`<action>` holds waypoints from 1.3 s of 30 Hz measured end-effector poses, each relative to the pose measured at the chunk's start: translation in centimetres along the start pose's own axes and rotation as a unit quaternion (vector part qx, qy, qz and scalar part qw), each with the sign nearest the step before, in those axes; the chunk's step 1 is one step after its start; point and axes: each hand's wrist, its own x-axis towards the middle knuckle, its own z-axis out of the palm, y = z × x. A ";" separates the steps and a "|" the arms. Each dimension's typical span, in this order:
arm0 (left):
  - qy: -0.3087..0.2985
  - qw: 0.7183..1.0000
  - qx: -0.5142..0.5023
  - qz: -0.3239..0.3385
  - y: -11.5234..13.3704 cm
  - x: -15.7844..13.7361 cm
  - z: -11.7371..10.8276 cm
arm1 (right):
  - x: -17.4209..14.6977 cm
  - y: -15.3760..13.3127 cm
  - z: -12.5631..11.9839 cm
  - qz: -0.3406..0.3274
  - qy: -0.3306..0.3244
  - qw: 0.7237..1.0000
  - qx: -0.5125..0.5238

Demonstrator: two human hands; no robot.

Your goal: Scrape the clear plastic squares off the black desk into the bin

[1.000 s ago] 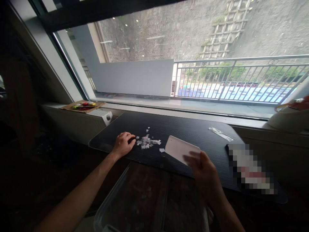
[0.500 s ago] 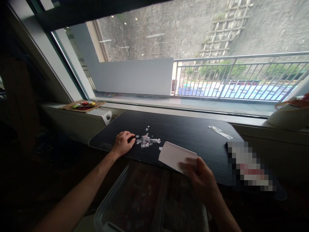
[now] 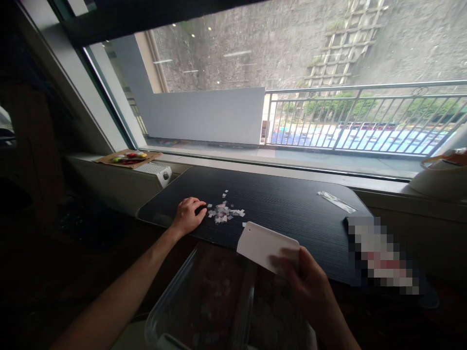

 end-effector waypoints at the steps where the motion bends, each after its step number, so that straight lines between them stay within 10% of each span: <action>1: -0.001 1.000 0.001 0.000 0.0 0.0 0.0 | 0.0 0.0 0.1 -0.003 0.002 1.000 0.000; 23: 0.019 1.000 -0.021 0.004 0.5 0.1 -0.8 | 4.6 -1.7 -0.4 -0.105 -0.013 0.978 -0.179; 39: -0.143 0.958 -0.070 0.238 7.6 -4.5 -2.5 | 3.1 -2.4 0.9 -0.086 -0.012 0.986 -0.145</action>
